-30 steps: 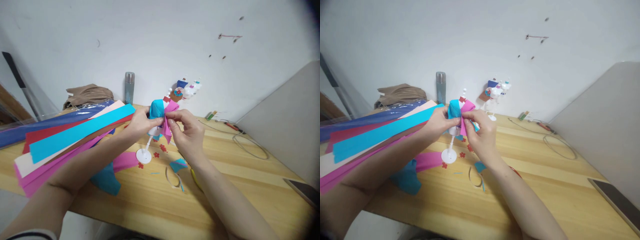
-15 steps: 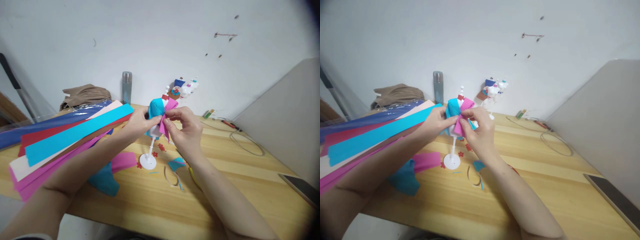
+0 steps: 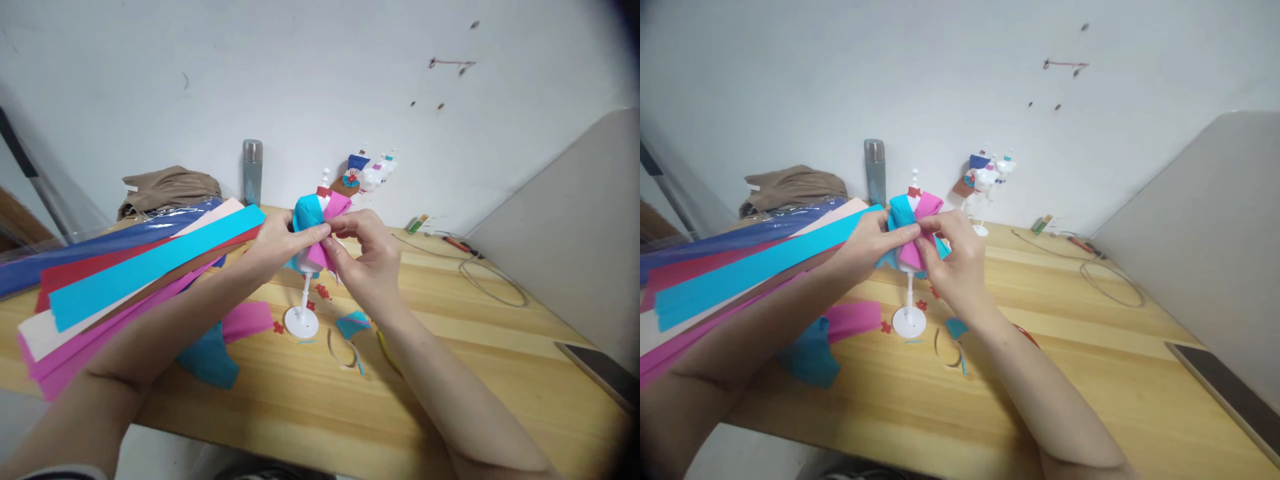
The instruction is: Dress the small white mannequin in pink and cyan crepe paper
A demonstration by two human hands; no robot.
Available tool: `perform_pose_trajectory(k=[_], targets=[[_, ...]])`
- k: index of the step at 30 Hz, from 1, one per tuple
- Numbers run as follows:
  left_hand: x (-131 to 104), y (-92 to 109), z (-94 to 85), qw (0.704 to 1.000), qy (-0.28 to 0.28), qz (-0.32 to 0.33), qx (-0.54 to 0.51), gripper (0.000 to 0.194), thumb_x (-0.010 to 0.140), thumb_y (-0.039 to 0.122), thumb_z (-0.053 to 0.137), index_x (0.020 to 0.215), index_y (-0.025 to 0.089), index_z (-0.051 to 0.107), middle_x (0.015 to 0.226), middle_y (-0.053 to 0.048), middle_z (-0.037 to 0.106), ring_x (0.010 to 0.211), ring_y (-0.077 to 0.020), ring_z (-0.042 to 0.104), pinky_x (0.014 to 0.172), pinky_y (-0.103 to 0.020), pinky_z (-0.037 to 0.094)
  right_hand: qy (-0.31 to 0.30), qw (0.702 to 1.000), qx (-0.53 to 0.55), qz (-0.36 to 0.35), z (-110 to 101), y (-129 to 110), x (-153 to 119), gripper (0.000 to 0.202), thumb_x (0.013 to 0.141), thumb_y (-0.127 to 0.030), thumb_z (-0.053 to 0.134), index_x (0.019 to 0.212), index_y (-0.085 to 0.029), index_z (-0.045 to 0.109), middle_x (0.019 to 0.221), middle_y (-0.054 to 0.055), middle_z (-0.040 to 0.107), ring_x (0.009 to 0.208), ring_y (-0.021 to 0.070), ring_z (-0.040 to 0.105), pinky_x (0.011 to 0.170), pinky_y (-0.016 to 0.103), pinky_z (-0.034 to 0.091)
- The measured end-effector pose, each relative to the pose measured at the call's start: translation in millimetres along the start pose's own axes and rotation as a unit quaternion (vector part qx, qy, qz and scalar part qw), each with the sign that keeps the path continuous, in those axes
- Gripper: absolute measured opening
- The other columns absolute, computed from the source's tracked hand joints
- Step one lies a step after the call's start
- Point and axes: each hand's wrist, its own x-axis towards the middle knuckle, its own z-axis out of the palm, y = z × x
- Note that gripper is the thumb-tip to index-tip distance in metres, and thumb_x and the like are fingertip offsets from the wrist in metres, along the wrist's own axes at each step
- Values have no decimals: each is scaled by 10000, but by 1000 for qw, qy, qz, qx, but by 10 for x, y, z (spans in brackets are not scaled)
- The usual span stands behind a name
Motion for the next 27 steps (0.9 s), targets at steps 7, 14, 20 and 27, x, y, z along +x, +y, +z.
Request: perform_pose_trajectory(k=[7, 14, 20, 27], targets=[[10, 34, -36, 1000, -5, -10, -4, 249, 695, 339, 823, 666, 158, 655, 637, 3, 621, 598, -122, 562, 571, -255, 444, -12, 999, 33, 28, -47, 12, 23, 140, 872, -117, 619, 902, -240, 677, 861, 14, 727, 802, 188, 695, 745, 370, 590], [38, 92, -56, 996, -52, -58, -54, 224, 660, 300, 836, 772, 143, 723, 714, -24, 707, 639, -132, 621, 608, -243, 474, 57, 990, 85, 95, -155, 233, 102, 127, 897, -259, 689, 1020, -259, 722, 860, 18, 747, 771, 184, 719, 696, 349, 618], [34, 100, -83, 992, -102, -43, -53, 309, 625, 350, 875, 813, 150, 735, 771, -35, 733, 671, -140, 638, 636, -248, 501, 37, 988, 110, 98, -236, 280, 145, 128, 919, -284, 701, 1020, -264, 777, 894, 26, 772, 735, 180, 719, 637, 335, 605], [46, -5, -108, 992, -120, -22, -27, 372, 677, 431, 866, 876, 148, 730, 797, -35, 714, 698, -152, 639, 657, -262, 501, 41, 989, 107, 97, -274, 158, 170, 101, 891, -298, 726, 967, -264, 783, 907, 29, 782, 820, 202, 743, 741, 376, 638]])
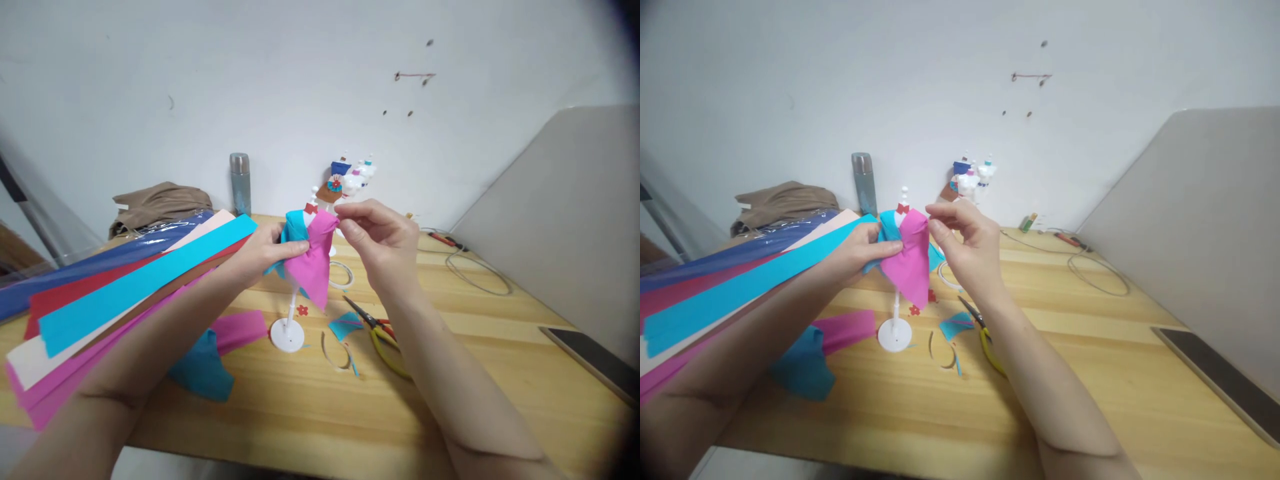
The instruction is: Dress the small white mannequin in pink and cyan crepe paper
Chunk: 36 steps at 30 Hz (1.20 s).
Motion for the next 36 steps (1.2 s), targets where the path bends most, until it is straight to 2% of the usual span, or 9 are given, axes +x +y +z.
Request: perform_pose_trajectory(k=[7, 13, 20, 25, 31, 36], targets=[[-33, 20, 18, 998, -6, 2, 56, 394, 706, 471, 856, 879, 141, 726, 822, -50, 715, 746, -171, 642, 723, -297, 518, -9, 999, -24, -23, -32, -176, -12, 63, 894, -268, 726, 919, -261, 783, 872, 25, 782, 822, 203, 739, 758, 381, 619], [-70, 7, 40, 997, -25, 13, 73, 421, 762, 513, 835, 921, 139, 725, 834, -51, 710, 804, -196, 662, 777, -328, 531, 2, 998, -56, -13, -24, -323, -46, 45, 878, -232, 747, 894, -253, 783, 847, 24, 790, 804, 204, 736, 777, 380, 598], [-85, 40, 84, 996, -31, 27, 82, 467, 744, 524, 844, 965, 131, 722, 845, -52, 712, 754, -175, 638, 707, -306, 502, -36, 998, -50, -13, -35, -352, -53, 100, 894, -206, 714, 876, -265, 793, 839, 7, 795, 766, 193, 726, 745, 364, 590], [-91, 44, 102, 995, -28, 22, 88, 456, 746, 519, 834, 940, 122, 719, 846, -57, 705, 746, -167, 621, 695, -300, 492, -64, 997, -24, 24, -57, -331, -34, 83, 928, -302, 726, 895, -272, 795, 856, 15, 792, 795, 202, 734, 776, 378, 600], [-33, 4, 2, 990, -79, 60, 98, 529, 772, 601, 822, 990, 130, 720, 892, -65, 734, 838, -204, 671, 774, -326, 529, -108, 992, 41, 49, -122, -266, 20, 323, 973, -533, 680, 836, -268, 802, 811, 32, 769, 761, 206, 708, 697, 367, 566], [14, 4, -79, 985, -83, 83, 124, 545, 775, 598, 819, 1033, 130, 713, 949, -76, 753, 873, -210, 674, 810, -334, 536, -117, 987, 77, 78, -115, -254, 25, 377, 976, -592, 647, 867, -277, 823, 825, 29, 756, 805, 202, 676, 753, 377, 527]])
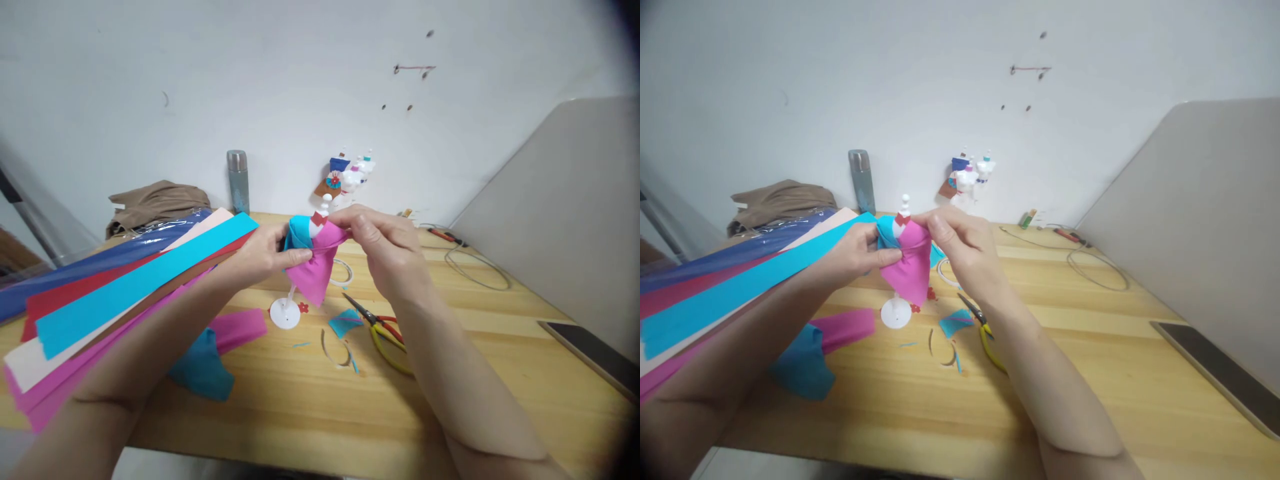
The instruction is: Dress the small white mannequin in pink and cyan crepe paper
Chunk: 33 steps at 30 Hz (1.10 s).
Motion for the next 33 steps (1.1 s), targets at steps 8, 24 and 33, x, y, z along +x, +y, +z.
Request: perform_pose_trajectory(k=[8, 24, 33], targets=[[7, -66, -60, 1000, -1, 3, 2, 555, 787, 647, 805, 971, 139, 677, 937, -77, 754, 914, -241, 698, 867, -383, 548, -36, 984, 117, 127, 55, 56, 52, 460, 847, -720, 706, 806, -270, 793, 822, 45, 760, 786, 231, 698, 763, 407, 558], [7, -5, -76, 998, -29, -5, -47, 460, 781, 519, 842, 994, 135, 703, 960, -75, 748, 892, -204, 678, 826, -328, 543, 61, 993, 90, 38, -40, 175, 62, 235, 849, -552, 782, 895, -327, 833, 944, 42, 813, 858, 232, 764, 792, 425, 640], [50, -140, -159, 976, -9, -36, -216, 552, 624, 496, 985, 977, 137, 758, 929, -81, 797, 871, -196, 742, 828, -291, 570, 14, 999, 35, 28, 107, 8, -42, 87, 850, -334, 802, 880, -253, 794, 820, 17, 790, 717, 179, 723, 705, 354, 624]])
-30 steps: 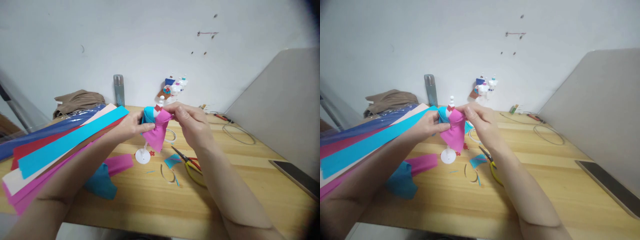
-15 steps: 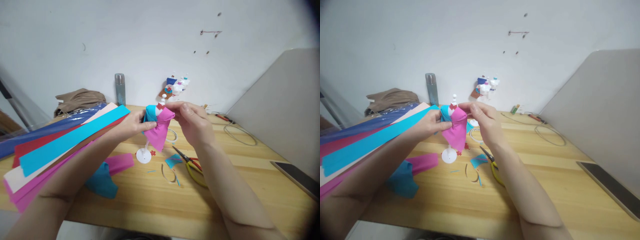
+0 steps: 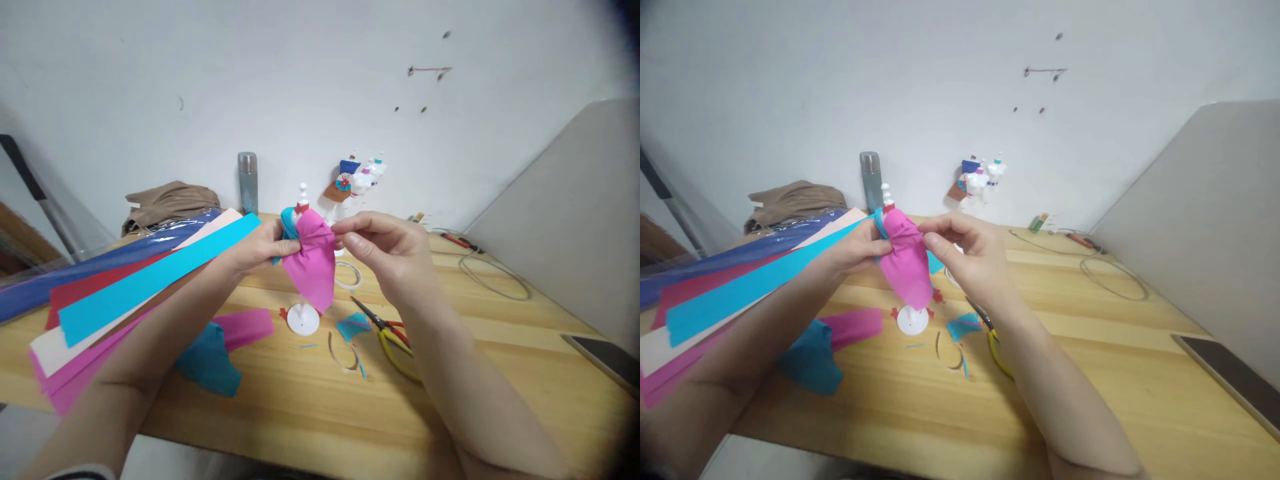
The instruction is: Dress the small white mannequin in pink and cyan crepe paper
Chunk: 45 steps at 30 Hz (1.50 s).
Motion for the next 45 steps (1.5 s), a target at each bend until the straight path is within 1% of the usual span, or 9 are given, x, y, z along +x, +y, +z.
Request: perform_pose_trajectory(k=[5, 12, 16, 20, 26, 32, 38, 42, 45], targets=[[13, -63, 8, 999, 7, -10, -45, 579, 648, 463, 983, 1058, 119, 761, 1024, -124, 808, 971, -234, 768, 923, -324, 570, 43, 989, -106, -90, 35, -42, -16, 119, 881, -365, 795, 872, -254, 753, 813, 20, 747, 746, 186, 691, 723, 371, 586], [-16, -67, 48, 1000, -21, -12, 8, 533, 673, 505, 957, 994, 130, 755, 958, -86, 794, 860, -181, 723, 799, -274, 545, 67, 970, -170, -158, 73, -97, -24, 177, 928, -459, 753, 859, -298, 730, 816, 35, 718, 772, 229, 664, 739, 426, 560], [-20, -66, 67, 999, -21, -24, 32, 570, 665, 551, 948, 992, 127, 752, 938, -86, 780, 838, -188, 715, 778, -283, 548, 79, 954, -196, -213, 60, -99, -27, 103, 959, -345, 716, 865, -310, 739, 762, 21, 694, 732, 224, 641, 730, 429, 533], [-7, -79, 66, 999, -15, -24, 32, 582, 647, 572, 950, 968, 131, 746, 906, -77, 772, 815, -182, 705, 753, -278, 542, 92, 935, -218, -264, 25, -84, -18, 125, 972, -238, 664, 915, -318, 742, 797, 22, 681, 755, 223, 639, 728, 424, 533], [4, -92, 93, 999, -30, -1, 45, 577, 707, 590, 912, 1015, 129, 755, 970, -100, 785, 884, -201, 722, 807, -298, 535, 31, 896, -256, -362, -68, -103, 34, 297, 932, -110, 645, 1027, -373, 747, 885, 18, 668, 765, 198, 635, 653, 374, 529], [-2, -68, 143, 995, -36, 8, 88, 601, 745, 626, 873, 1054, 124, 755, 1013, -120, 786, 951, -251, 737, 860, -346, 546, 10, 894, -290, -341, -124, -146, 68, 245, 945, -132, 617, 877, -348, 710, 900, 33, 676, 809, 225, 624, 679, 398, 524], [-25, -20, 197, 992, -30, 3, 123, 641, 757, 642, 853, 1126, 128, 749, 1047, -115, 788, 983, -265, 731, 885, -369, 562, -16, 886, -305, -350, -145, -175, 63, 228, 960, -112, 566, 939, -317, 663, 968, 46, 684, 885, 226, 667, 745, 402, 567], [-37, 2, 214, 991, -19, -3, 133, 674, 723, 680, 856, 1098, 129, 752, 1056, -102, 791, 967, -238, 719, 876, -342, 563, -4, 909, -292, -296, -149, -200, 49, 182, 1003, -185, 561, 940, -319, 668, 962, 58, 706, 916, 246, 685, 811, 439, 573], [-36, 4, 210, 990, -16, -3, 138, 651, 730, 673, 853, 1081, 134, 754, 1041, -92, 792, 950, -220, 716, 869, -325, 560, -5, 929, -248, -273, -175, -219, 53, 116, 997, -247, 602, 985, -329, 683, 909, 42, 709, 854, 243, 670, 752, 426, 557]])
